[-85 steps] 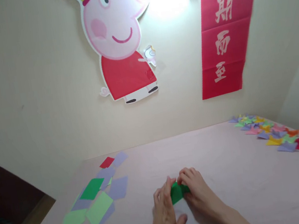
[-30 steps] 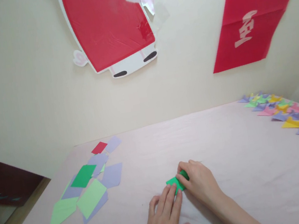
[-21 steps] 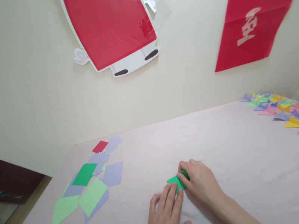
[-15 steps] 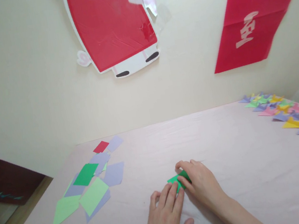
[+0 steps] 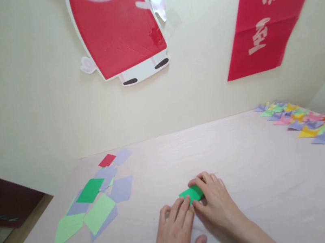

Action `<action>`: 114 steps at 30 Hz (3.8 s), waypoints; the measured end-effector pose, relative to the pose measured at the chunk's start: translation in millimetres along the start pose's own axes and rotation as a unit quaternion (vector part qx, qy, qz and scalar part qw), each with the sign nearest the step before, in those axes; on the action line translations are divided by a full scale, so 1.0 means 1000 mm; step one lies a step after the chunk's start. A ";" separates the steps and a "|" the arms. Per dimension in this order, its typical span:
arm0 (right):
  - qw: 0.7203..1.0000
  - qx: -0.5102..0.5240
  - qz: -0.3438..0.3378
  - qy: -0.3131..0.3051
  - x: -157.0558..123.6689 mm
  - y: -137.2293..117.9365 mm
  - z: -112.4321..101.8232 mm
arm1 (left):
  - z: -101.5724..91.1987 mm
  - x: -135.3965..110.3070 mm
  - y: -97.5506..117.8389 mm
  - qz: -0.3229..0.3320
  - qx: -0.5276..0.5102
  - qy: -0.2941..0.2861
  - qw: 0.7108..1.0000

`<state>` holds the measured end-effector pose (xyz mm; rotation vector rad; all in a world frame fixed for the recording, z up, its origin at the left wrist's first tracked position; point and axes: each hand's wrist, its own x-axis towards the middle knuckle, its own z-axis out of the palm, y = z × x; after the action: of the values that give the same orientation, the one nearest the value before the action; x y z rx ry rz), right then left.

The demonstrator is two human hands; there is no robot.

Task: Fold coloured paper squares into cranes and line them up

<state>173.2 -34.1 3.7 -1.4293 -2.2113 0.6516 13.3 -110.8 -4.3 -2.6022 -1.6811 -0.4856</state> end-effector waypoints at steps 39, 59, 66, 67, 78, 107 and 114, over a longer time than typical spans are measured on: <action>0.971 0.084 -0.205 -0.092 -0.017 0.022 -0.037 | 0.001 0.037 -0.020 0.051 0.002 0.091 0.995; 0.994 0.054 0.011 -0.097 0.031 -0.002 -0.020 | 0.016 -0.021 -0.003 0.036 0.092 0.061 0.993; 0.995 0.053 0.021 -0.085 0.032 0.002 -0.012 | 0.029 -0.017 0.003 0.006 0.061 0.034 0.998; 0.995 0.054 0.020 -0.084 0.031 0.003 -0.011 | 0.029 -0.017 0.003 0.004 0.059 0.034 0.998; 0.996 0.050 0.015 -0.076 0.031 0.005 -0.007 | 0.027 -0.015 0.003 -0.003 0.042 0.000 0.999; 0.999 -0.009 -0.013 -0.043 0.021 0.000 0.003 | 0.007 -0.007 0.008 -0.024 0.028 -0.005 0.999; 0.998 0.032 -0.062 -0.009 0.001 -0.001 -0.002 | -0.006 0.000 0.012 -0.043 0.001 -0.037 0.998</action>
<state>173.4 -32.9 6.2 -1.2479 -2.2501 0.6888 22.6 -117.1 3.1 -2.5858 -1.8200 -0.3936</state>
